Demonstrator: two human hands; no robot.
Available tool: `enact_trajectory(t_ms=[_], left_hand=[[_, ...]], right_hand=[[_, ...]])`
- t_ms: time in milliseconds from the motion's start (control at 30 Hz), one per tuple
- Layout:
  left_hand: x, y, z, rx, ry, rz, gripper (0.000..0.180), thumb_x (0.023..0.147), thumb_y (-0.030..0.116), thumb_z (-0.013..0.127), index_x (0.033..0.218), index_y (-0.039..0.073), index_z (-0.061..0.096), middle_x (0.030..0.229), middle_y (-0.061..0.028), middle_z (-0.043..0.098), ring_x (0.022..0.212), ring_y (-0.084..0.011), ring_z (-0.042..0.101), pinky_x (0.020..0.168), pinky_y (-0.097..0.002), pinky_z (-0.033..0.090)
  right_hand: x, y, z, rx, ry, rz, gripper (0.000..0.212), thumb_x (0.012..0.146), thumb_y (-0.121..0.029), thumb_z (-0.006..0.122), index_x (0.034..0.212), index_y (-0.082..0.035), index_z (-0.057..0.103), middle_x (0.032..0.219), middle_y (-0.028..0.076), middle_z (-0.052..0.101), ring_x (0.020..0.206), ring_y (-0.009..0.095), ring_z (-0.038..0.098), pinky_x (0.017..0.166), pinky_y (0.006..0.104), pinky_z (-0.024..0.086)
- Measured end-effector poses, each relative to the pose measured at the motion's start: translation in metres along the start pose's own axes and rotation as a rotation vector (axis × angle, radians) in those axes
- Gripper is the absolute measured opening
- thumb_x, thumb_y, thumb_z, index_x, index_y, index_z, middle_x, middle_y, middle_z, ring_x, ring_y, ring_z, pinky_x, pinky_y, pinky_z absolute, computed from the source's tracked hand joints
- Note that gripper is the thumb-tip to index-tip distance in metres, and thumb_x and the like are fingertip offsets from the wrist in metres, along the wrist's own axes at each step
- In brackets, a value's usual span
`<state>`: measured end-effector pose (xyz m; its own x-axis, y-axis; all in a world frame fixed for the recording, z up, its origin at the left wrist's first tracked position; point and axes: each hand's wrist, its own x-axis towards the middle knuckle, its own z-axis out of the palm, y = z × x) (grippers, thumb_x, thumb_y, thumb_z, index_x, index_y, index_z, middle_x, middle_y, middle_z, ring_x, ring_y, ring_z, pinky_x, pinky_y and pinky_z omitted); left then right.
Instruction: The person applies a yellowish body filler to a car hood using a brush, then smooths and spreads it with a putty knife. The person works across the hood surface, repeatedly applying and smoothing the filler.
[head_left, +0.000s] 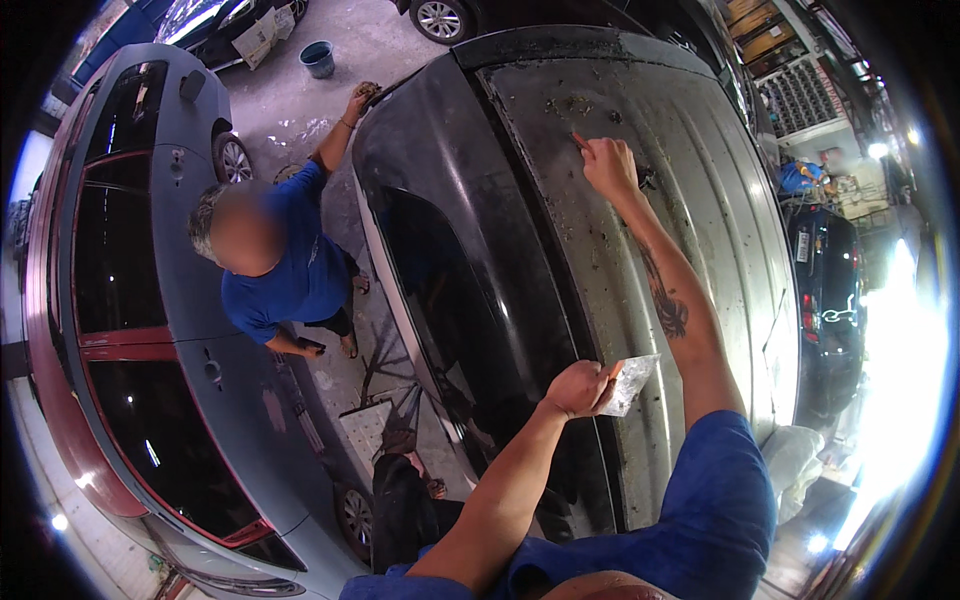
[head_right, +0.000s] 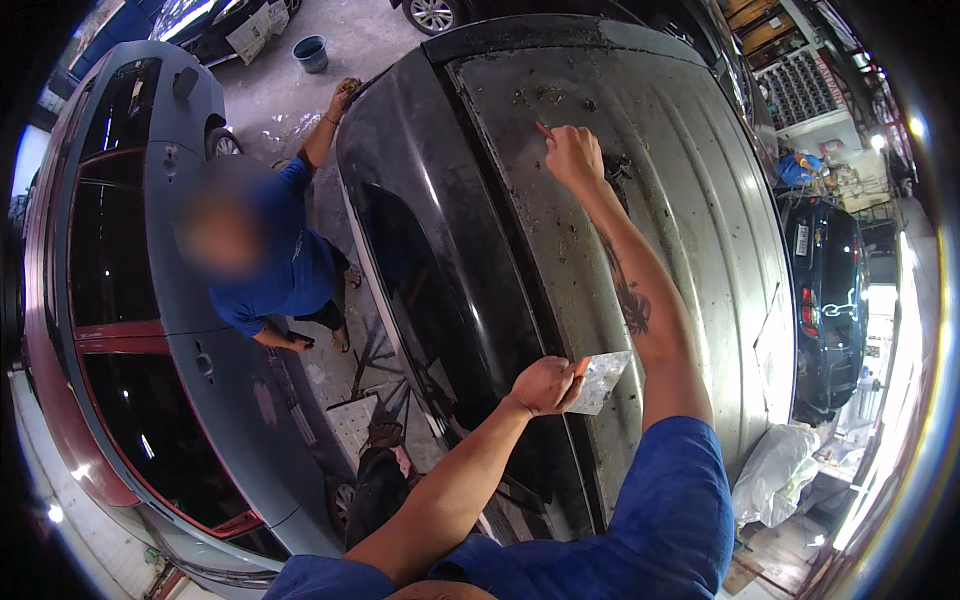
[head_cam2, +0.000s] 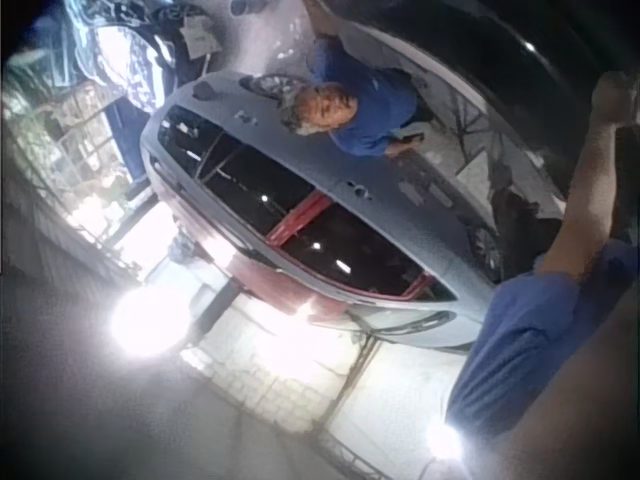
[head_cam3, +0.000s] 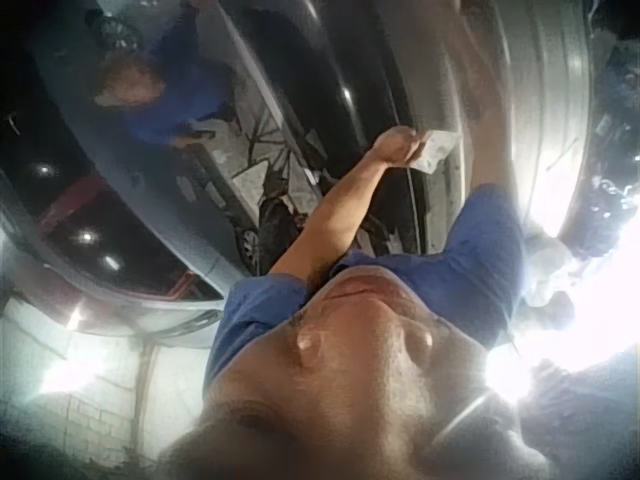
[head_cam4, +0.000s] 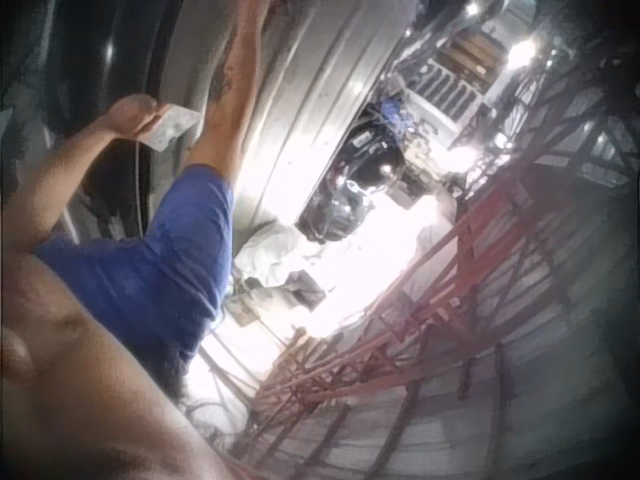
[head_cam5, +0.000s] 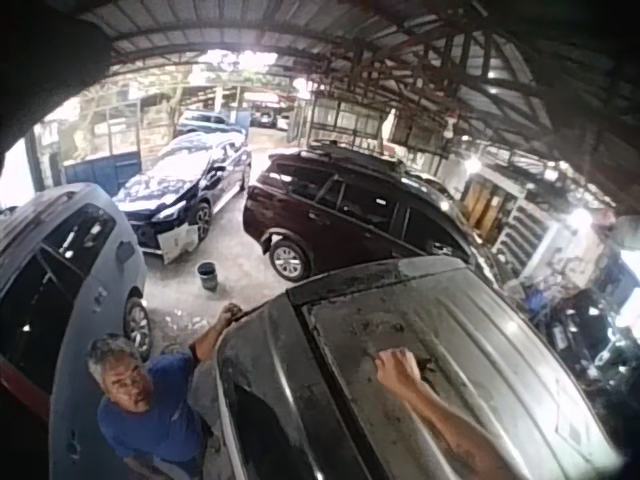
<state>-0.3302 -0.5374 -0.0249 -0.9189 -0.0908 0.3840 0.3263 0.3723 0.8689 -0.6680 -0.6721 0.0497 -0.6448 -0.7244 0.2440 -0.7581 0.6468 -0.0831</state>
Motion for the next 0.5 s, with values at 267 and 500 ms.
enact_trajectory(t_ms=[267,500], left_hand=[[0.001,-0.004,0.001,0.034,-0.034,0.012,0.015,0.084,0.017,0.059,0.082,0.002,0.056,0.061,-0.0136,0.054,0.059,-0.0332,0.056,0.058,-0.0453,0.045],[-0.006,0.003,0.001,0.117,0.001,0.048,0.016,0.084,0.014,0.058,0.077,0.001,0.055,0.061,-0.0159,0.053,0.057,-0.0348,0.056,0.055,-0.0454,0.045]], right_hand=[[0.006,0.009,0.008,0.076,0.005,-0.035,0.015,0.077,-0.012,0.061,0.081,0.000,0.069,0.079,0.023,0.065,0.076,0.042,0.064,0.070,0.0506,0.051],[-0.079,-0.041,-0.030,0.006,-0.130,0.157,0.023,0.075,-0.007,0.059,0.094,-0.008,0.071,0.092,0.016,0.068,0.088,0.033,0.065,0.076,0.0422,0.052]])
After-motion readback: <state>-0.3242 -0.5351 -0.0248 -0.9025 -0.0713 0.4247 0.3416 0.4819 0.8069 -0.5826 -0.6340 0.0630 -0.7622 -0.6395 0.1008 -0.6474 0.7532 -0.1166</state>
